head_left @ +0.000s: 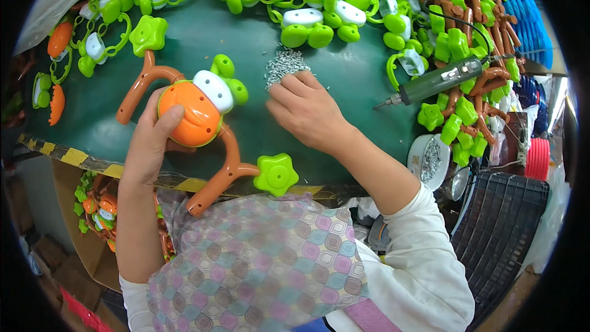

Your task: The person assembles small plastic toys by hand, attaching orange and green components to a central white piece. They use a handheld power drill to secure parts with screws and place the finished units into a cardboard box.

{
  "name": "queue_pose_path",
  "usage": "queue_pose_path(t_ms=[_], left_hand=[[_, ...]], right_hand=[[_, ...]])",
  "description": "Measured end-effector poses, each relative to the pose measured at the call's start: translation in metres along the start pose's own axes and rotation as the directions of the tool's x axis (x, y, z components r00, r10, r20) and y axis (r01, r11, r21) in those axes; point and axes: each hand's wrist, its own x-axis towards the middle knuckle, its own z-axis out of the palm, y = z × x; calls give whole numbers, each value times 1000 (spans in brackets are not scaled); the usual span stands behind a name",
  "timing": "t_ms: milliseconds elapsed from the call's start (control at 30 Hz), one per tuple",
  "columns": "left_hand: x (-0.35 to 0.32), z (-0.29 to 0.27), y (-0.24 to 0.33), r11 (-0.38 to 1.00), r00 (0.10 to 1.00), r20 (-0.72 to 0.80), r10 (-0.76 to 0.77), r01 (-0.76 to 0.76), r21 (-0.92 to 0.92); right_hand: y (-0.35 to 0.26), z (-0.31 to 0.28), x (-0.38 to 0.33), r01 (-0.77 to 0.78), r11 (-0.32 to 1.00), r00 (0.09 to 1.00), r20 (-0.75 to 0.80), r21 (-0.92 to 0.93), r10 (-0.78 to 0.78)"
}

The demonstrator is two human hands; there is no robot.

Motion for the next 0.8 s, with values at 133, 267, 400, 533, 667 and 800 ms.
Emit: queue_pose_path(t_ms=[133, 267, 400, 533, 667, 800], left_hand=[[1, 2, -1, 999, 1000, -16, 25, -24, 28], [2, -1, -6, 999, 999, -15, 43, -42, 32], [2, 1, -5, 998, 999, 1, 54, -54, 42], [2, 2, -4, 996, 998, -1, 64, -64, 67], [3, -2, -6, 995, 999, 3, 53, -53, 85], [3, -1, -5, 996, 998, -5, 60, -60, 69]], right_hand=[[-8, -24, -20, -219, 948, 963, -105, 229, 248], [-21, -89, -82, -404, 862, 912, 66, 305, 404], [-43, -148, -143, -765, 623, 451, 827, 165, 335], [-46, -142, -164, -704, 681, 638, 602, 203, 480], [-49, -101, -121, -600, 684, 798, 376, 416, 471], [-57, -40, -104, -237, 848, 967, 197, 474, 160]])
